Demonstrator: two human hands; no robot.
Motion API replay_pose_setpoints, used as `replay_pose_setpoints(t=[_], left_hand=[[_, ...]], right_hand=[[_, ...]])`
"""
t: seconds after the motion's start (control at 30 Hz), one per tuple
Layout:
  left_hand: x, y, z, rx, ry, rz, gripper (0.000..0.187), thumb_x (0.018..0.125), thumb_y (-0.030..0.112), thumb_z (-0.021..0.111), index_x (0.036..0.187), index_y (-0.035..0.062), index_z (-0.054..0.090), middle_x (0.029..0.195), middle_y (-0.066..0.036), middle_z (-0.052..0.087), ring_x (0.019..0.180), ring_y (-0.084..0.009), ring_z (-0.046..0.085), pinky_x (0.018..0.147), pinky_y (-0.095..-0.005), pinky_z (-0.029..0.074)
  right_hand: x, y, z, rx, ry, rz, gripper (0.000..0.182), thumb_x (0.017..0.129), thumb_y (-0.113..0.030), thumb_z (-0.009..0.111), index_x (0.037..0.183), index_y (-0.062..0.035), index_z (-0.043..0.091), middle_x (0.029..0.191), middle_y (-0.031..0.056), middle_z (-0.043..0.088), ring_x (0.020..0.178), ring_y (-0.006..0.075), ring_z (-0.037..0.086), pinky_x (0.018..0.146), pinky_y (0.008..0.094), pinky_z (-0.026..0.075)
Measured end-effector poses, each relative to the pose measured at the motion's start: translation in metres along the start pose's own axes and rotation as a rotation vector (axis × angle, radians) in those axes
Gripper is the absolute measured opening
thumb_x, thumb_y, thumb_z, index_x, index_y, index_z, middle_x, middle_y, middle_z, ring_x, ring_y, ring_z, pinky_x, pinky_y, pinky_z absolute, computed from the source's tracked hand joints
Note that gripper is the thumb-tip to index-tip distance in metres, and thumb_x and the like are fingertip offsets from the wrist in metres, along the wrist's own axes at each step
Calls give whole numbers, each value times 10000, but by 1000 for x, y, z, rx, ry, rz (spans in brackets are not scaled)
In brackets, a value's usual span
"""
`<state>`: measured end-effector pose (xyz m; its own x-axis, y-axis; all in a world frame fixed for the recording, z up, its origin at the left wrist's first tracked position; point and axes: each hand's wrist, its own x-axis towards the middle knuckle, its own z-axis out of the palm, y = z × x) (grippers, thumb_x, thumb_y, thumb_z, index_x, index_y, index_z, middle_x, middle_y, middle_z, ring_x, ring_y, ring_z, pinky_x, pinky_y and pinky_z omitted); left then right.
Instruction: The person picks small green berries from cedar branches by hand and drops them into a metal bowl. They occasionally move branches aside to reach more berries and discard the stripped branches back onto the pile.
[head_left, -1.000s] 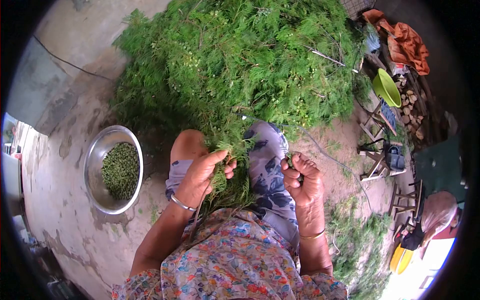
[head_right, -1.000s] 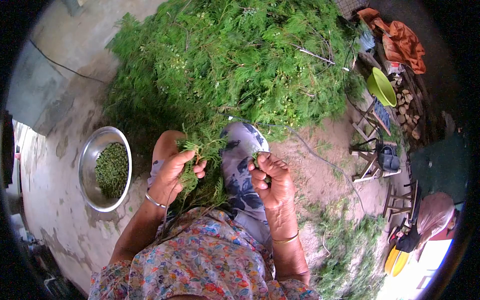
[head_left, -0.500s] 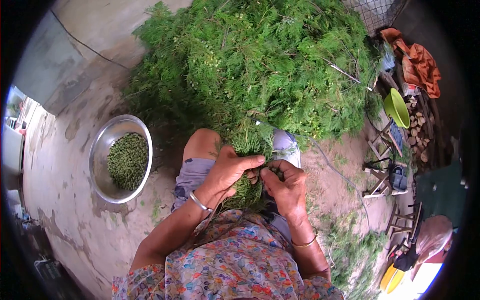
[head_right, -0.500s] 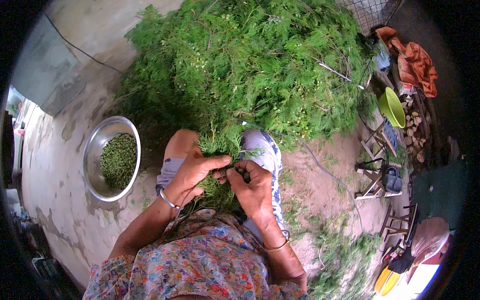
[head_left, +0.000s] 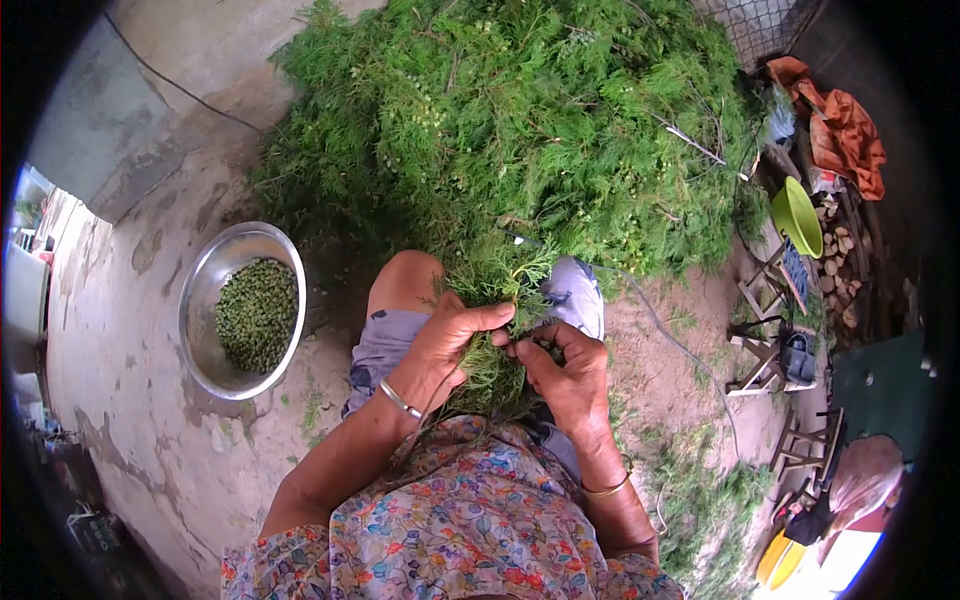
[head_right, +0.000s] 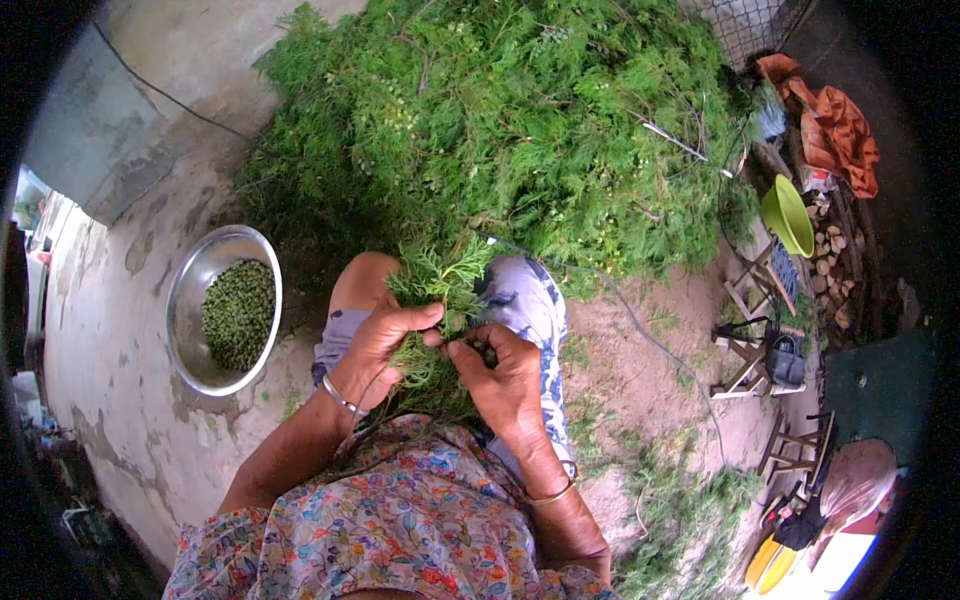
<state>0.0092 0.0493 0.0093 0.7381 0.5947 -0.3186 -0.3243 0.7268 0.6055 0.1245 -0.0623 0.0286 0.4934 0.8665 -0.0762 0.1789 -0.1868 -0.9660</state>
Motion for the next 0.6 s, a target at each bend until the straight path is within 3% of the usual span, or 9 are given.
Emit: replay_pose_setpoints(t=[0.13,0.33,0.43,0.5,0.53,0.57,0.6], left_hand=[[0,-3,-3,54,-56,47,146,738,36,710,857,-15,642,742,-50,636,590,-123,580,558,-253,484],[-5,-2,5,231,-20,96,137,726,9,708,840,-34,646,739,-71,645,613,-140,597,582,-264,489],[-2,-1,-1,217,-41,82,140,733,17,700,838,-46,630,719,-75,632,594,-147,580,611,-281,505],[-1,-1,-8,157,-75,61,146,738,24,696,836,-53,621,709,-76,625,582,-151,570,628,-296,518],[-2,-1,-10,137,-72,9,145,745,33,688,828,-59,612,689,-71,605,585,-149,556,672,-322,523],[-1,-2,-14,115,-73,-43,148,753,41,680,820,-65,602,670,-65,585,588,-147,543,716,-348,529],[5,-4,-22,-90,-213,-86,113,773,23,640,822,-65,588,684,-63,552,604,-153,532,800,-398,511]], right_hand=[[-2,-6,-1,27,-6,97,126,769,-73,674,801,37,623,639,60,623,572,78,534,516,246,437],[0,0,1,-2,35,16,124,763,-68,673,791,43,626,659,63,634,583,82,542,538,247,450],[0,0,0,-34,30,-22,108,777,-65,655,796,36,620,672,70,625,544,76,511,484,226,416],[2,-9,-8,619,-53,310,66,798,-39,616,813,25,613,676,88,605,496,68,455,420,194,340],[3,-9,-13,742,-50,313,80,840,-52,547,848,17,585,703,107,576,488,64,413,390,171,267],[5,-7,-18,741,-43,313,80,840,-52,547,848,17,585,703,107,576,488,64,413,390,171,267],[8,-3,-23,929,-20,359,103,850,-76,528,860,19,568,723,113,565,499,72,419,391,174,273]])
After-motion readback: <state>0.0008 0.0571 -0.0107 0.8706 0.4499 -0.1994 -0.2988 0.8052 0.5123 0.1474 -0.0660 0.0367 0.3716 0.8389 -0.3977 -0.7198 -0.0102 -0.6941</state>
